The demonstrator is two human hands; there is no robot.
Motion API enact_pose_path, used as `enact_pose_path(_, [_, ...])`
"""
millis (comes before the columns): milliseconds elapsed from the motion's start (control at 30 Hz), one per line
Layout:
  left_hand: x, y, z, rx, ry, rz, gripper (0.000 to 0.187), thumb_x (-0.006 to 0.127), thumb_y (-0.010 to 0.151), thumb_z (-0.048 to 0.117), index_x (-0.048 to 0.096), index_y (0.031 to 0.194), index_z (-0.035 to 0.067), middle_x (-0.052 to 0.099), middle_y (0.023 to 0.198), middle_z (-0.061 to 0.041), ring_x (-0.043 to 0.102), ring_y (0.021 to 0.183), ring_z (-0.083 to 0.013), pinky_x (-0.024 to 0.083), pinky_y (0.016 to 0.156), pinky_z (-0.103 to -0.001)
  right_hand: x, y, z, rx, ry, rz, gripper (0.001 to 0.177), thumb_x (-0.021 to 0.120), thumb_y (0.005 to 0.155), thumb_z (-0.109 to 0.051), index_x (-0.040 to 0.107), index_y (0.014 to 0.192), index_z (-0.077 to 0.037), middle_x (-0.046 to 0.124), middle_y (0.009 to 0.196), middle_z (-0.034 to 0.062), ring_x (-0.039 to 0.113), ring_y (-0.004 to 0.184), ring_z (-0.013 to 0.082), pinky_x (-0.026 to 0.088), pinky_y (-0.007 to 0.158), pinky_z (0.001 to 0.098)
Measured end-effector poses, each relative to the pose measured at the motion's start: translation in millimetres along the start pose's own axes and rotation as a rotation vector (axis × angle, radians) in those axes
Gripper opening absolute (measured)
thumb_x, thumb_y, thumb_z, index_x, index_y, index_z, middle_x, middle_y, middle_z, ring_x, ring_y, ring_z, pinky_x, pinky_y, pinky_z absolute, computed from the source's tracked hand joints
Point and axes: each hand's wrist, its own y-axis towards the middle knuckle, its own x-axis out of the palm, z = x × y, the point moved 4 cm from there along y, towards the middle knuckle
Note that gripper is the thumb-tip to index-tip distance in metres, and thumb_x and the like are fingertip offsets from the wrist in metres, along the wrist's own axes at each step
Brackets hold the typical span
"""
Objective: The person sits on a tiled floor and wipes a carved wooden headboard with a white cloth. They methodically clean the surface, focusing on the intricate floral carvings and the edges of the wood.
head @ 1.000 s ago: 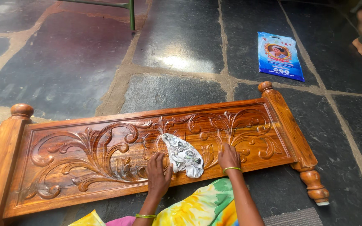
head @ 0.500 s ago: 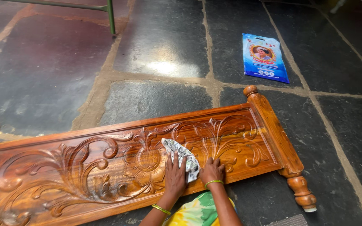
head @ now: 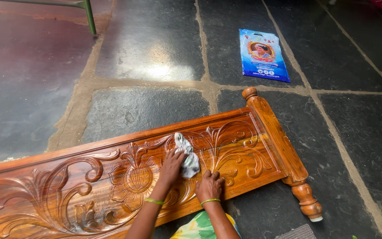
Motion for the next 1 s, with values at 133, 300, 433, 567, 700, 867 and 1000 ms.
enact_pose_path(133, [-13,-40,-7,-0.114,-0.051,-0.152,0.051,0.068,0.081,-0.005,0.059,0.129,0.01,0.062,0.125,-0.013,0.053,0.118,-0.0335,0.048,0.1,-0.041,-7,2,-1,-0.025,0.042,-0.002,0.061,0.075,0.084,-0.032,0.047,0.125,0.004,0.039,0.138,0.0385,0.046,0.119,0.0605,0.054,0.089,0.0569])
enact_pose_path(300, [-9,-39,-15,-0.253,0.156,-0.224,0.051,0.061,0.086,-0.008,0.058,0.133,0.011,0.06,0.114,-0.015,0.054,0.095,-0.0258,0.052,0.08,-0.035,-10,3,3,0.023,0.076,-0.101,0.057,0.073,0.087,-0.036,0.051,0.124,0.0,0.043,0.14,0.0319,0.05,0.121,0.0551,0.053,0.094,0.0565])
enact_pose_path(433, [3,-7,-29,-0.389,0.229,0.001,0.044,0.059,0.086,-0.006,0.062,0.127,0.009,0.059,0.11,-0.016,0.053,0.097,-0.0269,0.051,0.075,-0.036,-9,3,3,0.018,0.063,-0.089,0.057,0.073,0.086,-0.037,0.051,0.124,0.0,0.043,0.141,0.0321,0.049,0.12,0.0559,0.054,0.092,0.0565])
enact_pose_path(567, [16,10,-37,-0.425,0.291,-0.026,0.019,0.056,0.092,0.005,0.063,0.11,0.007,0.058,0.1,-0.012,0.052,0.092,-0.0244,0.046,0.076,-0.037,-13,4,2,0.039,0.055,-0.078,0.054,0.072,0.087,-0.036,0.053,0.121,0.0,0.048,0.137,0.0313,0.054,0.117,0.0529,0.055,0.09,0.0554])
enact_pose_path(700, [14,6,-40,-0.476,0.386,-0.181,0.015,0.054,0.108,0.016,0.06,0.096,0.009,0.059,0.088,-0.009,0.055,0.078,-0.0183,0.043,0.069,-0.034,-16,6,4,0.03,0.056,-0.07,0.05,0.072,0.087,-0.037,0.056,0.118,-0.001,0.055,0.129,0.0286,0.059,0.11,0.0493,0.055,0.088,0.0544])
enact_pose_path(867, [-17,-11,-58,-0.573,0.331,-0.489,0.057,0.068,0.089,0.062,0.058,0.097,0.006,0.062,0.082,-0.007,0.058,0.076,-0.0199,0.046,0.071,-0.038,-17,6,6,-0.02,0.048,-0.026,0.052,0.073,0.085,-0.037,0.057,0.116,0.001,0.056,0.126,0.0316,0.059,0.105,0.0506,0.054,0.085,0.0545])
enact_pose_path(1000, [-57,-7,-84,-0.637,0.342,-0.302,0.056,0.073,0.084,0.06,0.061,0.097,0.007,0.063,0.081,-0.006,0.057,0.079,-0.0204,0.044,0.079,-0.041,-16,7,7,-0.011,0.056,-0.035,0.051,0.072,0.085,-0.038,0.058,0.116,0.001,0.055,0.126,0.0315,0.059,0.106,0.0503,0.054,0.086,0.0551])
